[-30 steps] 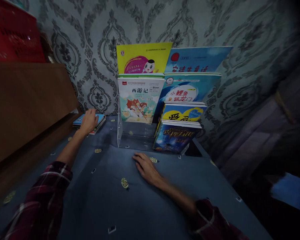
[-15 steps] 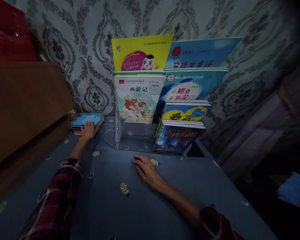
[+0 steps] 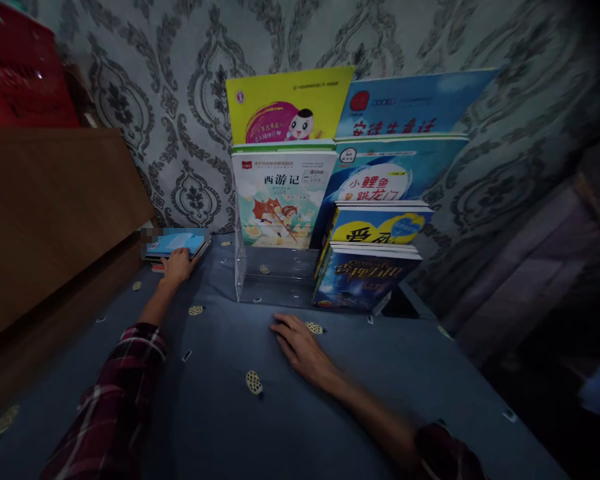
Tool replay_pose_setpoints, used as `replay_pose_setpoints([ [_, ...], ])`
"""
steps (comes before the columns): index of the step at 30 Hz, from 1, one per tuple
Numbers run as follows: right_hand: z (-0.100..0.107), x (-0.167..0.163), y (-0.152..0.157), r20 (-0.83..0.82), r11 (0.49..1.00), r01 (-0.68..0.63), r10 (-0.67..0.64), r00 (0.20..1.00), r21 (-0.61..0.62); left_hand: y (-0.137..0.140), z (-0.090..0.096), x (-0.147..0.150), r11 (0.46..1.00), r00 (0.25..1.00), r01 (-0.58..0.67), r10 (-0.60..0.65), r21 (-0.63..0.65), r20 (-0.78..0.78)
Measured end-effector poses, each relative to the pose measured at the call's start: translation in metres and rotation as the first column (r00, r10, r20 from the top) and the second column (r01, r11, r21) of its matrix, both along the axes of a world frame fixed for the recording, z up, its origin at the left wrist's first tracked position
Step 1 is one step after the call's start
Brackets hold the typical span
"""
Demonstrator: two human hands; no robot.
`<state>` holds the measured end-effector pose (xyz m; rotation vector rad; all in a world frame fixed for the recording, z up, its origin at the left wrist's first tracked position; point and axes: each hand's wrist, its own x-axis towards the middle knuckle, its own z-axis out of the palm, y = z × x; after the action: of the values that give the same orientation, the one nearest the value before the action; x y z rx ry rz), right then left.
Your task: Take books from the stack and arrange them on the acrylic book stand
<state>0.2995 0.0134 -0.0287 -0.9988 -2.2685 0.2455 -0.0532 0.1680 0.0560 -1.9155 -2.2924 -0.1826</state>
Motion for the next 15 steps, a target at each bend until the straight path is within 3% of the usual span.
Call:
replay_pose_setpoints([
  [8, 0.001, 0.001, -0.001, 0.005, 1.000, 0.004, -0.004, 1.000, -0.002, 0.020, 0.013, -0.010, 0.999, 0.997, -0.013, 0.009, -0.043, -0.082],
  [15, 0.001, 0.001, 0.000, 0.020, 1.000, 0.009, -0.009, 1.000, -0.011, 0.040, 0.018, -0.013, 0.985, 0.985, 0.087, -0.107, -0.150, -0.133],
])
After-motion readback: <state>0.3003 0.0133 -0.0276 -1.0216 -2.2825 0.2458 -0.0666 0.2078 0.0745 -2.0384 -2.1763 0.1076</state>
